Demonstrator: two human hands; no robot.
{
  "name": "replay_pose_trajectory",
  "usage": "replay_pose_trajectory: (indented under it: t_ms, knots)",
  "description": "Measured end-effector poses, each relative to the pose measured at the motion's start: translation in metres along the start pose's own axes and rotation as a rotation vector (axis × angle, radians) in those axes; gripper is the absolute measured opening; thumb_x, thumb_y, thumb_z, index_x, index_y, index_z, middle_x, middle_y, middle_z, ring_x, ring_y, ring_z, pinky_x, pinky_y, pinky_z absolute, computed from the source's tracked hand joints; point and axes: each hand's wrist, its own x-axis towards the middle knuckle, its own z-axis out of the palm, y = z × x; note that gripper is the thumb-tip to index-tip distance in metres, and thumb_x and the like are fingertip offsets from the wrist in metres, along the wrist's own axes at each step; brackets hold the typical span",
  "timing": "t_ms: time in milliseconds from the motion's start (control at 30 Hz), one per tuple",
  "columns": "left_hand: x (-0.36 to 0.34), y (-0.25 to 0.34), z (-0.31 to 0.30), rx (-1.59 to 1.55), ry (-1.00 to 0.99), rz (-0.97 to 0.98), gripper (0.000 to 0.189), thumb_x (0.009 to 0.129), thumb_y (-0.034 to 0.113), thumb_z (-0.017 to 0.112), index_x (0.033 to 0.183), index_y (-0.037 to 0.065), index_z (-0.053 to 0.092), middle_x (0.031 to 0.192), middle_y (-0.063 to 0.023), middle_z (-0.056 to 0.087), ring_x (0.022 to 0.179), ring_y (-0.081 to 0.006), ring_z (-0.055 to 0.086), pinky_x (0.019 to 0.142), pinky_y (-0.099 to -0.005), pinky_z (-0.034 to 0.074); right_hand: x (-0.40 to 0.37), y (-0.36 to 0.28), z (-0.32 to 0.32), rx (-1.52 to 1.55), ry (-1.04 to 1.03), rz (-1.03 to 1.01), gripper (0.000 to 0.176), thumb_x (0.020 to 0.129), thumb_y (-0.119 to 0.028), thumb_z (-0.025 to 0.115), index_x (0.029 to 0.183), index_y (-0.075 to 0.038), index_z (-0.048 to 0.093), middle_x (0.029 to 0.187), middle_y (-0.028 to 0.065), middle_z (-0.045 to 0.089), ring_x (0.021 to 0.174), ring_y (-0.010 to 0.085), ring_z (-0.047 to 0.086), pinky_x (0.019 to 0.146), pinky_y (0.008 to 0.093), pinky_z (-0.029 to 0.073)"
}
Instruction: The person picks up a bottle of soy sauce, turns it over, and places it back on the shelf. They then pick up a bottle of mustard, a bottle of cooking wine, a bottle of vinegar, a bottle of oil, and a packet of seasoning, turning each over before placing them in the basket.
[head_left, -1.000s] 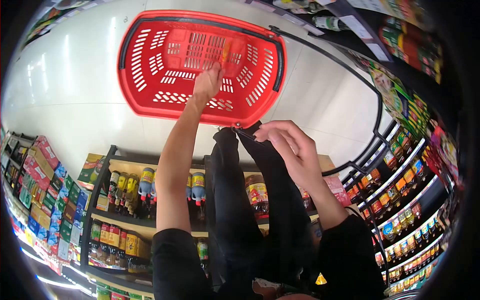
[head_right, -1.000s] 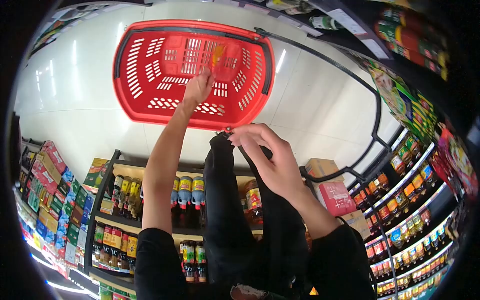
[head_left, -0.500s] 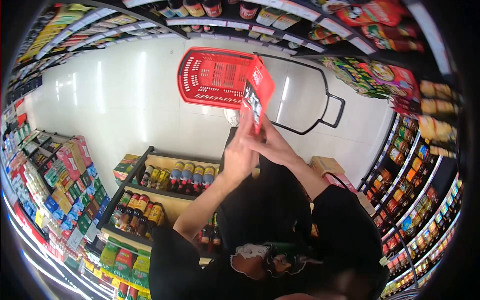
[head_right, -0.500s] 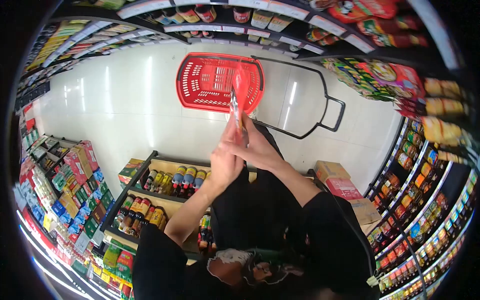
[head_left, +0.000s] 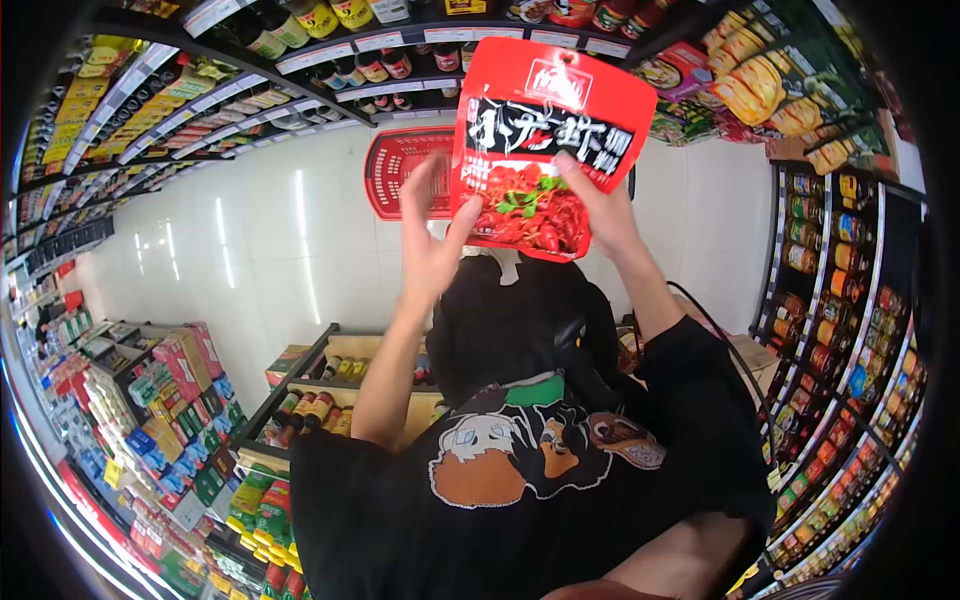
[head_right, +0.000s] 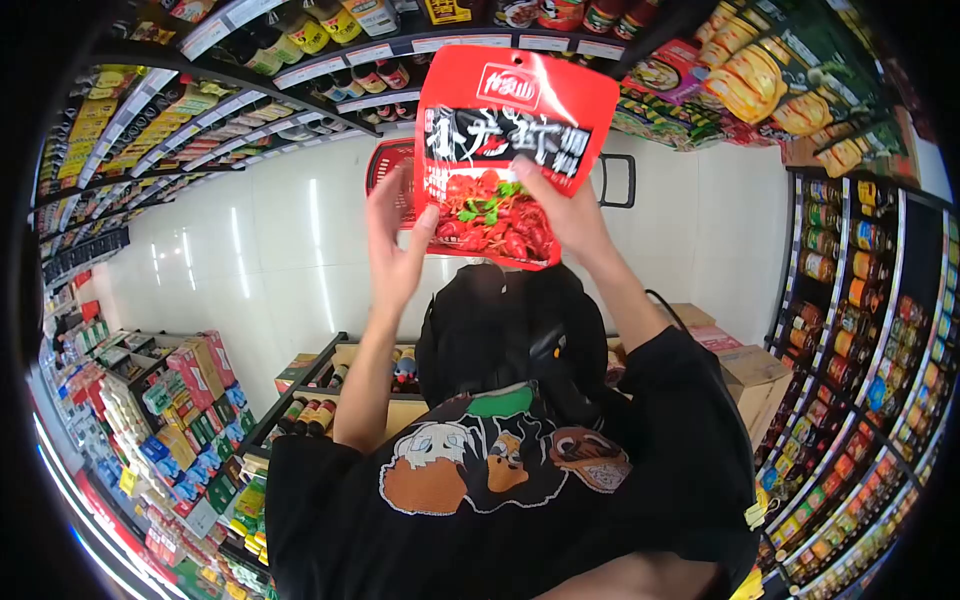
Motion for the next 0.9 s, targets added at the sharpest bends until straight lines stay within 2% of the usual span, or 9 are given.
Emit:
replay_pose_trajectory:
  t_ms: [33, 67, 133, 167, 267, 400, 500, 667, 900]
  knots:
    - [0.001, 0.008, -0.001, -0.237, -0.156, -0.289, 0.056, 0.093, 0.019, 0.072, 0.136, -0.004, 0.045, 0.136, -0.0187, 0.055, 0.126, -0.0290, 0.056, 0.100, -0.0370, 0.048, 0.000, -0.006, -0.004, 0.091, -0.004, 0.011, 0.033, 0.097, -0.017, 0.067, 0.124, -0.001, 0.058, 0.117, 0.0065, 0.065, 0.105, 0.0138, 0.063, 0.090, 0.0323, 0.053]
    - [-0.003, 0.010, 0.002, -0.232, -0.164, -0.286, 0.056, 0.093, 0.019, 0.072, 0.136, -0.004, 0.045, 0.136, -0.0187, 0.055, 0.126, -0.0290, 0.056, 0.100, -0.0370, 0.048, -0.003, -0.017, -0.009, 0.174, -0.011, 0.047, 0.036, 0.096, -0.017, 0.068, 0.126, -0.001, 0.056, 0.118, 0.0072, 0.065, 0.106, 0.0156, 0.064, 0.090, 0.0329, 0.054]
    - [-0.005, 0.016, 0.013, -0.203, -0.402, -0.421, 0.043, 0.097, 0.021, 0.067, 0.128, -0.006, 0.053, 0.119, -0.0160, 0.067, 0.104, -0.0260, 0.069, 0.083, -0.0326, 0.057, -0.005, -0.034, -0.017, 0.199, -0.039, 0.044, 0.038, 0.097, -0.018, 0.067, 0.128, -0.001, 0.055, 0.119, 0.0079, 0.064, 0.105, 0.0159, 0.065, 0.090, 0.0328, 0.054]
    - [-0.006, 0.022, 0.021, -0.198, -0.405, -0.415, 0.043, 0.097, 0.021, 0.067, 0.128, -0.006, 0.053, 0.119, -0.0160, 0.067, 0.104, -0.0260, 0.069, 0.083, -0.0326, 0.057, -0.004, -0.040, -0.024, 0.178, -0.061, 0.031, 0.038, 0.097, -0.018, 0.067, 0.128, -0.001, 0.054, 0.119, 0.0083, 0.064, 0.105, 0.0158, 0.065, 0.090, 0.0326, 0.054]
    - [-0.010, 0.042, 0.055, -0.439, -0.429, -0.470, 0.027, 0.100, 0.015, 0.061, 0.118, -0.006, 0.060, 0.099, -0.0152, 0.072, 0.073, -0.0247, 0.074, 0.065, -0.0334, 0.059, -0.006, -0.060, -0.047, 0.158, -0.092, 0.021, 0.036, 0.098, -0.019, 0.066, 0.127, -0.001, 0.056, 0.118, 0.0082, 0.065, 0.105, 0.0147, 0.065, 0.089, 0.0314, 0.054]
    - [-0.018, 0.053, 0.103, -0.424, -0.322, -0.379, 0.026, 0.101, 0.014, 0.060, 0.117, -0.006, 0.061, 0.097, -0.0146, 0.072, 0.076, -0.0231, 0.073, 0.066, -0.0323, 0.060, -0.009, -0.069, -0.098, 0.187, -0.144, 0.158, 0.038, 0.096, -0.022, 0.068, 0.126, 0.000, 0.059, 0.117, 0.0079, 0.067, 0.105, 0.0144, 0.065, 0.089, 0.0311, 0.053]
    - [-0.026, 0.058, 0.143, -0.362, -0.282, -0.284, 0.025, 0.101, 0.013, 0.059, 0.117, -0.006, 0.061, 0.097, -0.0133, 0.073, 0.078, -0.0223, 0.073, 0.067, -0.0321, 0.060, -0.014, -0.062, -0.141, 0.004, -0.300, 0.126, 0.042, 0.095, -0.023, 0.071, 0.128, 0.000, 0.058, 0.118, 0.0076, 0.067, 0.103, 0.0144, 0.065, 0.090, 0.0314, 0.053]
    - [-0.043, 0.067, 0.207, -0.213, -0.277, -0.260, 0.024, 0.101, 0.013, 0.060, 0.119, -0.004, 0.062, 0.102, -0.0115, 0.073, 0.086, -0.0166, 0.071, 0.078, -0.0304, 0.056, -0.021, -0.068, -0.203, -0.018, -0.326, 0.012, 0.034, 0.090, -0.010, 0.075, 0.119, 0.000, 0.062, 0.110, 0.0057, 0.069, 0.098, 0.0121, 0.064, 0.085, 0.0301, 0.053]
    - [-0.040, 0.068, 0.265, 0.038, -0.258, -0.094, 0.027, 0.098, 0.013, 0.065, 0.120, -0.001, 0.062, 0.108, -0.0088, 0.071, 0.097, -0.0137, 0.066, 0.088, -0.0319, 0.052, -0.031, -0.077, -0.262, -0.074, -0.248, -0.096, 0.028, 0.091, -0.011, 0.074, 0.115, 0.001, 0.066, 0.101, 0.0037, 0.072, 0.089, 0.0085, 0.065, 0.079, 0.0264, 0.054]
